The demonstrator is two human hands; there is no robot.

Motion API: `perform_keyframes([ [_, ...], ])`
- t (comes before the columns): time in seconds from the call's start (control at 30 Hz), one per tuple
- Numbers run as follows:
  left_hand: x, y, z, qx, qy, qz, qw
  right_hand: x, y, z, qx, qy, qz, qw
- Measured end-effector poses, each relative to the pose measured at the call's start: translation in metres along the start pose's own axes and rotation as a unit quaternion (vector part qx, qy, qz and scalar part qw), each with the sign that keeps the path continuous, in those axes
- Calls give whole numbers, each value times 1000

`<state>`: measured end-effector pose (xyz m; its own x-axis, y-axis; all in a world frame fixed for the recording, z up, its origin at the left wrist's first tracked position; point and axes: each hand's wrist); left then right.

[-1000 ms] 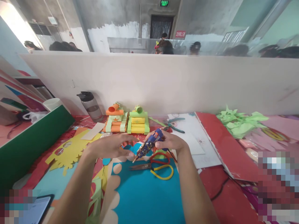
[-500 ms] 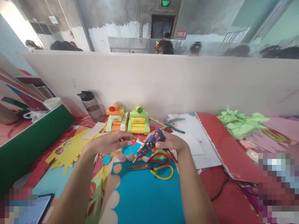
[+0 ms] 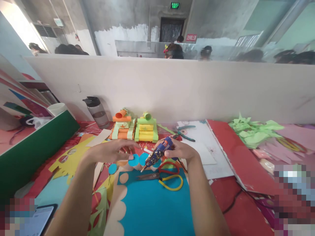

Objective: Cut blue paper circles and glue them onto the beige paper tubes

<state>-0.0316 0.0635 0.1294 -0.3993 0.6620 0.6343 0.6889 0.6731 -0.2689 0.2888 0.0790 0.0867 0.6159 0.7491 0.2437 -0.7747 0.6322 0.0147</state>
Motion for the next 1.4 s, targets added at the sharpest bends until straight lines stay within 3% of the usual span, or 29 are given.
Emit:
perform_keyframes([
  [0.37, -2, -2, -13, -46, 7, -29, 998, -4, 0, 3, 22, 35, 8, 999],
  [0.6, -11, 14, -18, -132, 22, -3, 991, -1, 1, 1, 17, 33, 28, 999],
  [0.77, -11, 12, -16, -170, 7, -35, 985, -1, 0, -2, 23, 26, 11, 999],
  [0.97, -13, 16, -16, -127, 18, -9, 992, -1, -1, -5, 26, 28, 1, 999],
  [1.4, -16, 21, -17, -130, 43, -11, 991, 0, -1, -7, 28, 43, 15, 999],
])
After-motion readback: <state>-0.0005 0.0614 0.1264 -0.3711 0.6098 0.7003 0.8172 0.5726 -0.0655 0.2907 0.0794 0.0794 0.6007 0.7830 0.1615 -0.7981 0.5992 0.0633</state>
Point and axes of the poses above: each hand's wrist, its own y-axis towards the middle knuckle, its own x-axis out of the back of the hand, z = x × y, and after that the axes turned 2 degrees about x, right-handed
